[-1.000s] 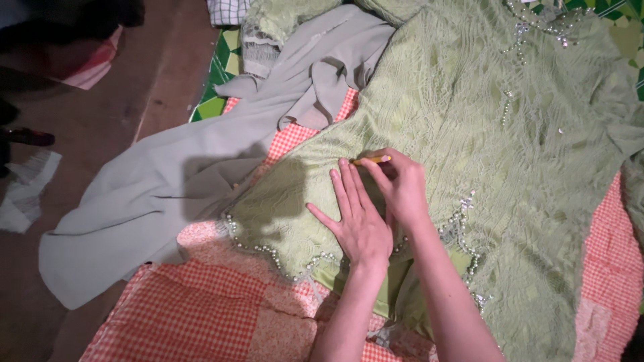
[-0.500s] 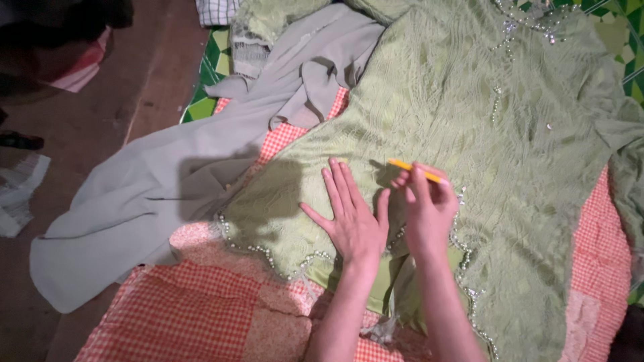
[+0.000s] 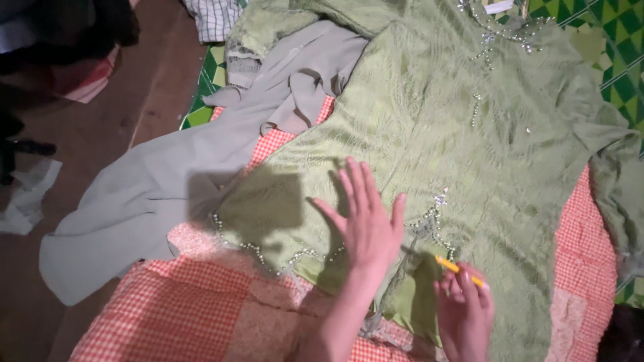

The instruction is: The person uses a small yellow pencil-like object to mark or measure sections of a green embroidered garment laid out on a bed, smoothing the fabric by hand and checking its alignment.

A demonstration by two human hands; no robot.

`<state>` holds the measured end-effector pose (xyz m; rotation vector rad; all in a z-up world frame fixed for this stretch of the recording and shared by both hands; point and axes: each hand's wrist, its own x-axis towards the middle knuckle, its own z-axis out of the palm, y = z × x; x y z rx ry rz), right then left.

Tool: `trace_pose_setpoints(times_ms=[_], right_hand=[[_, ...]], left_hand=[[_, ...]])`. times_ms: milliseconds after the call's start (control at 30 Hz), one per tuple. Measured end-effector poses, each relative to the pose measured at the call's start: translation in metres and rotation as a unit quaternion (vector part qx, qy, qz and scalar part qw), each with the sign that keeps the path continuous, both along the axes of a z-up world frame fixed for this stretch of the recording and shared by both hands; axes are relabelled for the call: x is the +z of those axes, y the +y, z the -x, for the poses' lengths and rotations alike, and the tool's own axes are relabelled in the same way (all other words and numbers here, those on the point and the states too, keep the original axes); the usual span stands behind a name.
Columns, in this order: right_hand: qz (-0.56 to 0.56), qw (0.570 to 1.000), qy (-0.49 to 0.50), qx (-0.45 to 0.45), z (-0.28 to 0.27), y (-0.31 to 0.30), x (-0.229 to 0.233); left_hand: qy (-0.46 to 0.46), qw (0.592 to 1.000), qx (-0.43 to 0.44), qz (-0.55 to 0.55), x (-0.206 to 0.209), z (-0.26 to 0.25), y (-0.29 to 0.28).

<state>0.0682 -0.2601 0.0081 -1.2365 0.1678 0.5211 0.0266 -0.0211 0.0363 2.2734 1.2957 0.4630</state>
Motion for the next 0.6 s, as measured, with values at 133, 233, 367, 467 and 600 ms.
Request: trace_pose_setpoints(times_ms=[133,233,367,467,600], right_hand=[[0.037,0.999,0.019,0.007,-0.004,-0.053,-0.038],[0.002,0.999,0.028,0.026,-0.008,-0.067,-0.065],[-0.069,0.996,0.013,0.054,-0.003,-0.065,-0.078],[-0.078,0.995,0.022,0.053,0.002,-0.063,-0.074],[-0.061,0.997,0.032,0.035,0.007,-0.053,-0.066]], left_hand=[[0.030,0.999,0.025,-0.019,-0.018,-0.015,-0.001],[0.025,0.999,0.044,-0.020,-0.026,-0.025,-0.001],[0.021,0.998,0.062,0.000,-0.030,-0.035,0.009],[0.074,0.996,0.057,-0.001,-0.034,-0.041,0.011],[0.082,0.995,0.058,-0.014,-0.035,-0.045,0.007]])
